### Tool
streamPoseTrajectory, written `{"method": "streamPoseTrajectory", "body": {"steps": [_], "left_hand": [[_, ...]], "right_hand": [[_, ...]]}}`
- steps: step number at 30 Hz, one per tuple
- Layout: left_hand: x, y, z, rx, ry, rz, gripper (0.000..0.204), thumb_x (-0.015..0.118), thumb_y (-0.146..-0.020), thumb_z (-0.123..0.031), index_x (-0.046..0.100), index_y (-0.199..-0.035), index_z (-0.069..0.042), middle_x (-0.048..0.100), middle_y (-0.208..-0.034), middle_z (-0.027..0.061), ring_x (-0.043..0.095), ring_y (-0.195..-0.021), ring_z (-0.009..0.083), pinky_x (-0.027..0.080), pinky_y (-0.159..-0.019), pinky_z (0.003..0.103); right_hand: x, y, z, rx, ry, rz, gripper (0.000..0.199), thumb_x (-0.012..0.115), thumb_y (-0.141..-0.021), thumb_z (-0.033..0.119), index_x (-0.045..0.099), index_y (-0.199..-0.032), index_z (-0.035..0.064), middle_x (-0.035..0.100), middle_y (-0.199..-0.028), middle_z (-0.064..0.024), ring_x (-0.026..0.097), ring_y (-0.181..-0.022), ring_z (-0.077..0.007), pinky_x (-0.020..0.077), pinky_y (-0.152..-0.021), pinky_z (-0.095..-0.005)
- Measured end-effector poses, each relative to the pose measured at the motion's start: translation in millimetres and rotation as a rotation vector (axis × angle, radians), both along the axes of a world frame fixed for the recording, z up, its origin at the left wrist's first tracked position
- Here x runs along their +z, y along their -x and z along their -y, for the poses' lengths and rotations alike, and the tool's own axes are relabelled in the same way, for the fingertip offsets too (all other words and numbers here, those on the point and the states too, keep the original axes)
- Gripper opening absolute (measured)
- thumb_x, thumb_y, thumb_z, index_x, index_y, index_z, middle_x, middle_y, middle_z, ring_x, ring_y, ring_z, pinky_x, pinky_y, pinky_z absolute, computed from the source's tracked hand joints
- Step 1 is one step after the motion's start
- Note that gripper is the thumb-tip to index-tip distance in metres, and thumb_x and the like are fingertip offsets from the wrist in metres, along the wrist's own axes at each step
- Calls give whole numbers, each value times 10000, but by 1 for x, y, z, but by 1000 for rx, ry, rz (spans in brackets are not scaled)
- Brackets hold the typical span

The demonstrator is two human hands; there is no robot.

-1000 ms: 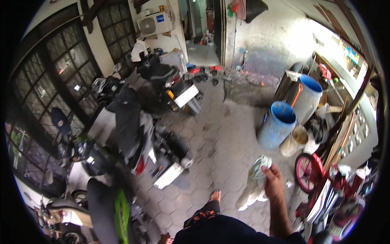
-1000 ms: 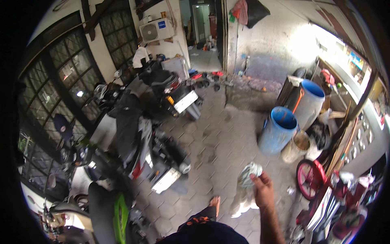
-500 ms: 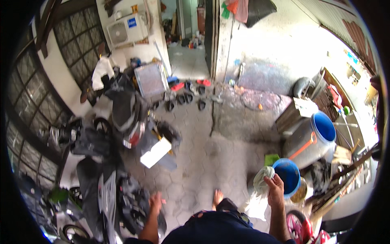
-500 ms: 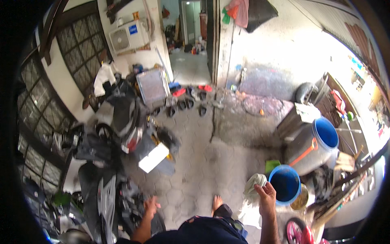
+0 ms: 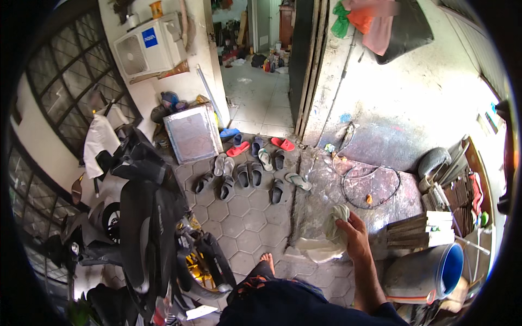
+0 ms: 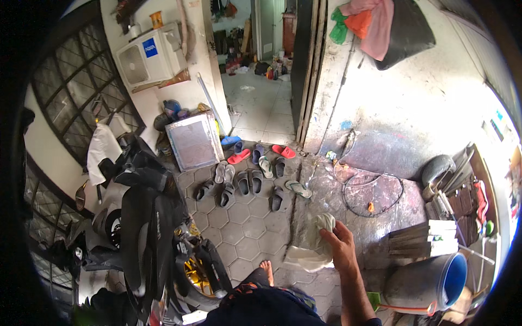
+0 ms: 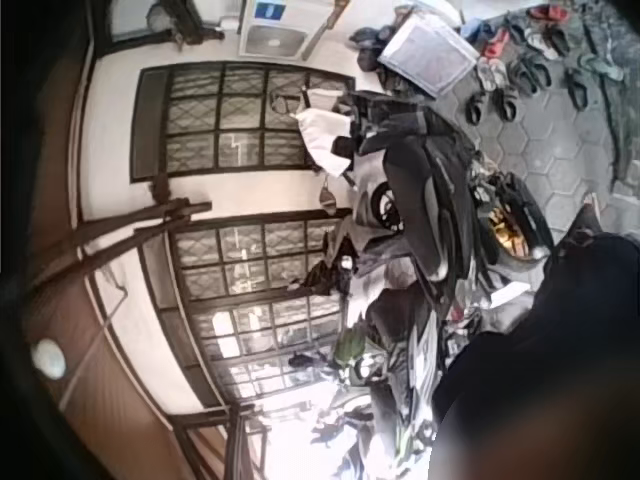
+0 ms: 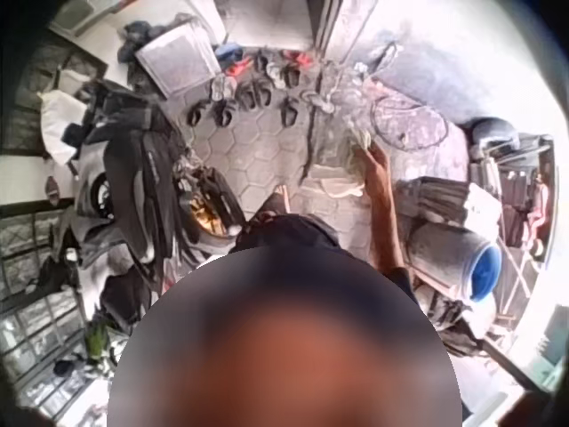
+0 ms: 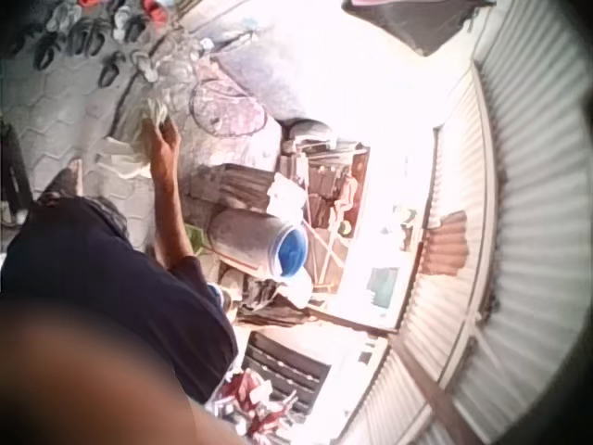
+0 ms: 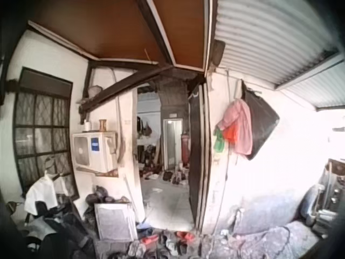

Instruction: The person pours water onto a printing screen and wipes it with a cloth, then moves outside to open a scooter seat and wipe the interior with a cloth. The person returns inside and wipes the screen again.

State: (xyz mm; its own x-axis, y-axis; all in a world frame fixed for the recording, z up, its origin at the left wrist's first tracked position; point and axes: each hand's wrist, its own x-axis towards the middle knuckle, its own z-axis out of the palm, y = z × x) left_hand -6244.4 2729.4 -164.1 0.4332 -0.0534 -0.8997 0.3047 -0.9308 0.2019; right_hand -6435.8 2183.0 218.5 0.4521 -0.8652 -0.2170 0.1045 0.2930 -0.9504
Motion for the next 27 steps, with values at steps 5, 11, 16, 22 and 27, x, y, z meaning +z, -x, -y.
{"method": "streamPoseTrajectory", "body": {"steps": [5, 11, 16, 22, 27], "left_hand": [[78, -222, 307, 178, 552, 247, 381, 827, -733, -356, 664, -668, -18, 614, -613, 28, 536, -497, 141, 428, -520, 347], [191, -467, 678, -107, 592, 764, 498, 841, -707, -316, 712, -1046, 25, 709, -787, 103, 651, -682, 168, 514, -655, 363], [221, -555, 846, 226, 776, 524, 591, 829, -721, -220, 620, -1231, -5, 613, -718, 20, 553, -548, 112, 417, -475, 276], [137, -624, 982, 131, 583, 224, 233, 717, -832, -240, 679, -754, -24, 587, -596, 19, 498, -458, 92, 374, -415, 256], [6, -747, 1126, -78, 378, -100, 417, 795, -791, -426, 745, -939, -39, 638, -651, 44, 591, -560, 134, 471, -504, 304]], "right_hand": [[8, -92, 169, 28, -60, -18, 300, 622, -862, 91, 624, -1138, -27, 677, -998, -61, 642, -883, -139, 510, -794, -279], [-37, -238, 405, 107, -35, 28, 343, 643, -860, 151, 614, -1146, -36, 677, -996, -75, 644, -870, -150, 513, -772, -287], [-17, -390, 610, 170, -61, -33, 360, 652, -853, 171, 619, -1148, -33, 677, -985, -82, 639, -840, -145, 513, -734, -295], [13, -559, 825, 304, 129, -50, 393, 663, -830, 170, 612, -1150, -52, 667, -1008, -98, 633, -880, -168, 513, -766, -307], [-35, -705, 985, 307, 74, 57, 390, 669, -800, 159, 616, -1121, -55, 663, -978, -98, 631, -863, -169, 507, -753, -308]]}}
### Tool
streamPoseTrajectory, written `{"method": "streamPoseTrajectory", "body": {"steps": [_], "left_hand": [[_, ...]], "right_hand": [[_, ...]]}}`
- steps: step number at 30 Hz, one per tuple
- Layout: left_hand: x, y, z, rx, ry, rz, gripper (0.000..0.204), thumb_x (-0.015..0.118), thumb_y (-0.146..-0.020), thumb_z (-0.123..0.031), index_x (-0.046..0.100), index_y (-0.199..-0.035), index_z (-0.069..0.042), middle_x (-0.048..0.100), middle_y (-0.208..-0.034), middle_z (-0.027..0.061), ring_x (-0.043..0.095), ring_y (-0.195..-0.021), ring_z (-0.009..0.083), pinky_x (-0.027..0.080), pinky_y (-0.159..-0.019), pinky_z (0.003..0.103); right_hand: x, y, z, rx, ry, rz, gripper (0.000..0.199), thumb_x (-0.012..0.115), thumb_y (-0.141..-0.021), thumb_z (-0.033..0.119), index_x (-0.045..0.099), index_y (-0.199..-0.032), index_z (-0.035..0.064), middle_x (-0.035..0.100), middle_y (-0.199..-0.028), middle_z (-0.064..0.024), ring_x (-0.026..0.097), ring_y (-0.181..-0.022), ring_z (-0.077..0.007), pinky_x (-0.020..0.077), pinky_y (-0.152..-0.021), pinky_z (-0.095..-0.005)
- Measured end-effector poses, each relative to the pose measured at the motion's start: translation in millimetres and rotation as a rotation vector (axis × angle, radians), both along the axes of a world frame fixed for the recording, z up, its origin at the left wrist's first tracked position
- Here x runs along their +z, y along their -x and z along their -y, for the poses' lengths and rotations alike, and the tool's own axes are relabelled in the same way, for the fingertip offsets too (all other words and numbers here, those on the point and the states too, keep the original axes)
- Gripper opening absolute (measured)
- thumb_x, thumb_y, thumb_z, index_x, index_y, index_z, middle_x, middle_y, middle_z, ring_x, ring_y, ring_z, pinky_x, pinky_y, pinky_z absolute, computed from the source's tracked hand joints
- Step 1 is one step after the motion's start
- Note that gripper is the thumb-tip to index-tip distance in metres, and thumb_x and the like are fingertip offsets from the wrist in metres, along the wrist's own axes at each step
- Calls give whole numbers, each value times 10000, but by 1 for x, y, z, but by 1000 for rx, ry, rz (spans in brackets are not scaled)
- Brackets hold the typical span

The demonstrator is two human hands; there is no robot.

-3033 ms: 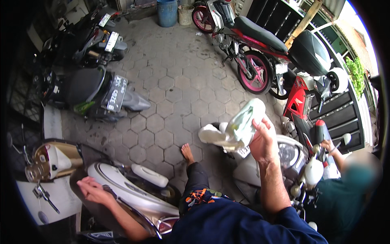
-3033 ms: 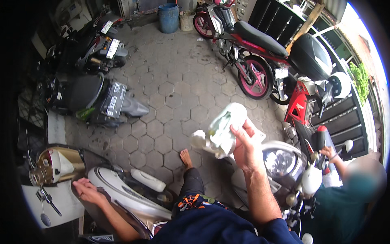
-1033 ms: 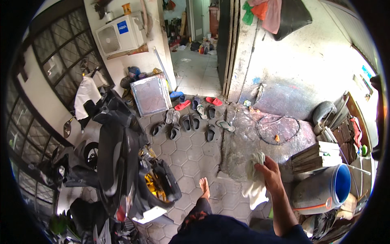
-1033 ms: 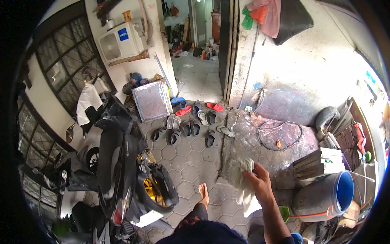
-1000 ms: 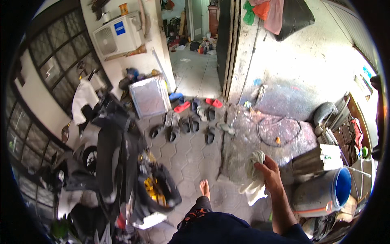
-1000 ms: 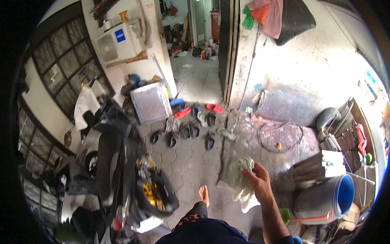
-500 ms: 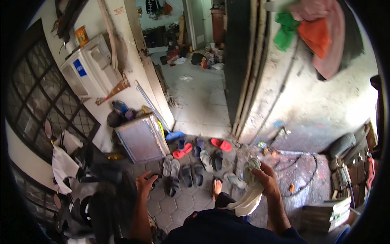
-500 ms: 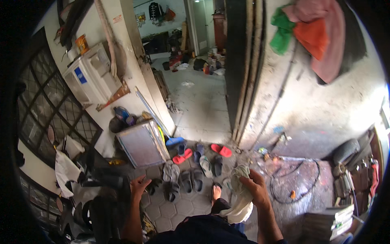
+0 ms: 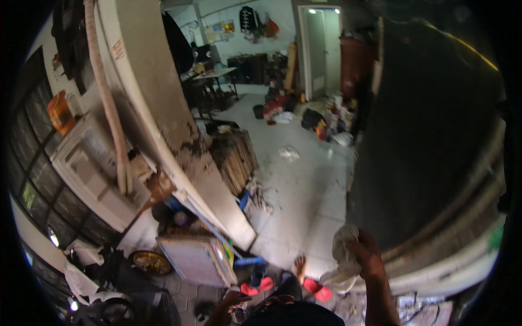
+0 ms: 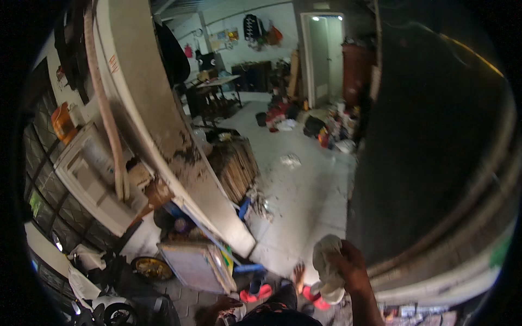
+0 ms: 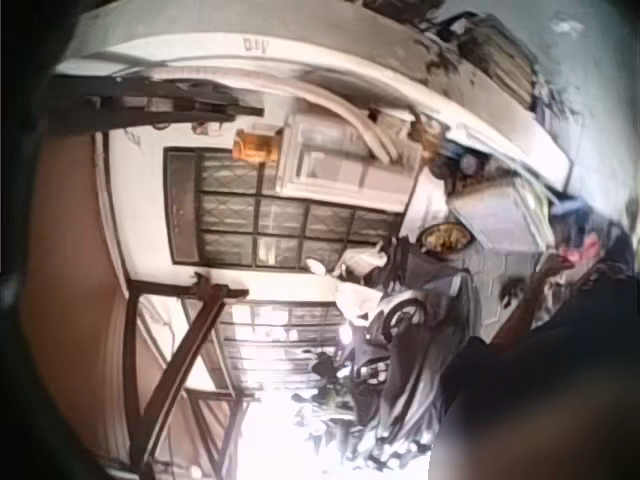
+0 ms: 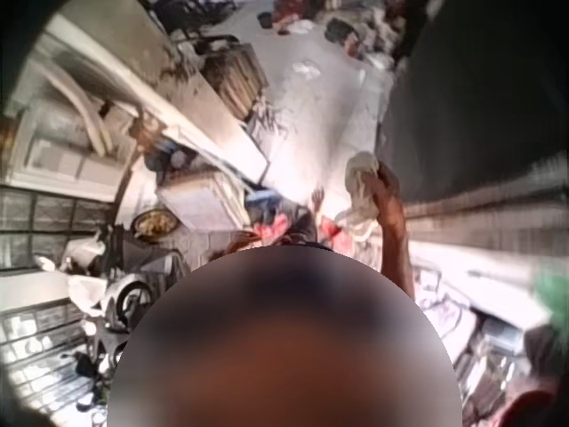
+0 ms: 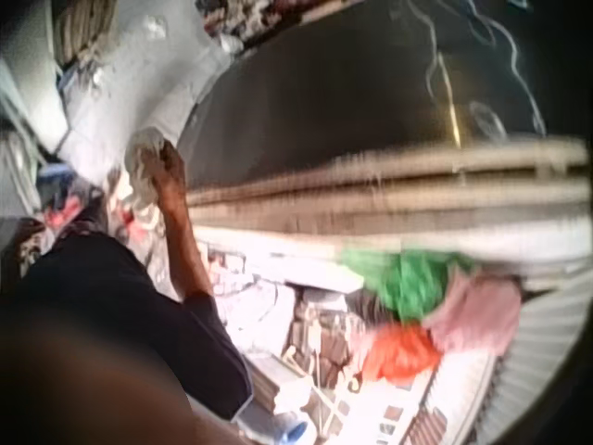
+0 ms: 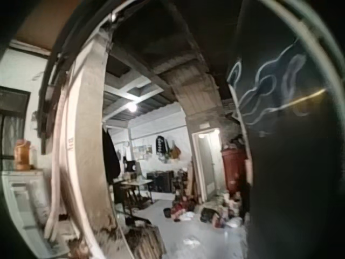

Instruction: The person pours water onto a printing screen and wipes it with a cloth, then moves outside to open a scooter seat and wipe the interior with a cloth. The person returns inside and wipes the screen again.

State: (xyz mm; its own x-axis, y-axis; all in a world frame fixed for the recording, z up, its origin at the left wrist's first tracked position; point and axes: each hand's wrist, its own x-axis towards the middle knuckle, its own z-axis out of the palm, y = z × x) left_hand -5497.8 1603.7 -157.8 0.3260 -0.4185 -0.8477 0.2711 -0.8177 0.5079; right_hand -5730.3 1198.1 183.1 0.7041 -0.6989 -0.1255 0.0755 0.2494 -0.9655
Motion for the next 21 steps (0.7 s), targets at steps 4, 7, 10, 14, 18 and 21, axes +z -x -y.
{"method": "streamPoseTrajectory", "body": {"steps": [4, 7, 10, 14, 18, 21], "left_hand": [[-17, -150, 160, -502, 129, 644, 370, 669, -826, -474, 732, -946, -130, 687, -720, 57, 666, -651, 203, 528, -625, 371], [57, -250, 273, -504, 199, 894, 258, 653, -855, -341, 726, -864, -94, 692, -728, 73, 679, -678, 237, 516, -634, 379], [158, -343, 371, -309, 473, 890, 208, 743, -841, -241, 720, -938, -58, 699, -912, 123, 672, -880, 292, 526, -772, 405], [266, -459, 467, -46, 720, 1201, 219, 655, -925, -222, 643, -985, -11, 647, -919, 136, 638, -836, 277, 508, -760, 390], [352, -549, 546, 495, 815, 1009, 121, 554, -974, -99, 590, -978, 16, 674, -894, 83, 646, -826, 183, 548, -720, 342], [444, -623, 584, 366, 471, 1537, 209, 514, -1014, -145, 550, -907, 31, 643, -833, 78, 625, -732, 131, 575, -645, 312]], "right_hand": [[-26, -118, 129, -30, -90, 1, 400, 674, -780, 172, 619, -1115, -41, 656, -977, -98, 629, -866, -181, 512, -742, -319], [-23, -185, 211, -97, -114, 34, 407, 681, -769, 161, 610, -1117, -37, 654, -973, -88, 636, -863, -189, 524, -765, -318], [-15, -236, 284, -48, -185, 118, 442, 585, -810, 176, 564, -1215, 2, 611, -1052, -88, 617, -933, -189, 527, -780, -325], [-31, -329, 371, -140, -221, 138, 402, 584, -781, 174, 577, -1131, -24, 608, -943, -90, 630, -824, -186, 561, -670, -330], [-47, -441, 477, -34, -203, 169, 414, 607, -759, 194, 573, -1117, -11, 611, -871, -75, 630, -729, -186, 563, -617, -324], [-37, -538, 541, 142, -221, 234, 390, 623, -754, 181, 569, -1090, -9, 620, -854, -79, 634, -692, -185, 572, -608, -337]]}}
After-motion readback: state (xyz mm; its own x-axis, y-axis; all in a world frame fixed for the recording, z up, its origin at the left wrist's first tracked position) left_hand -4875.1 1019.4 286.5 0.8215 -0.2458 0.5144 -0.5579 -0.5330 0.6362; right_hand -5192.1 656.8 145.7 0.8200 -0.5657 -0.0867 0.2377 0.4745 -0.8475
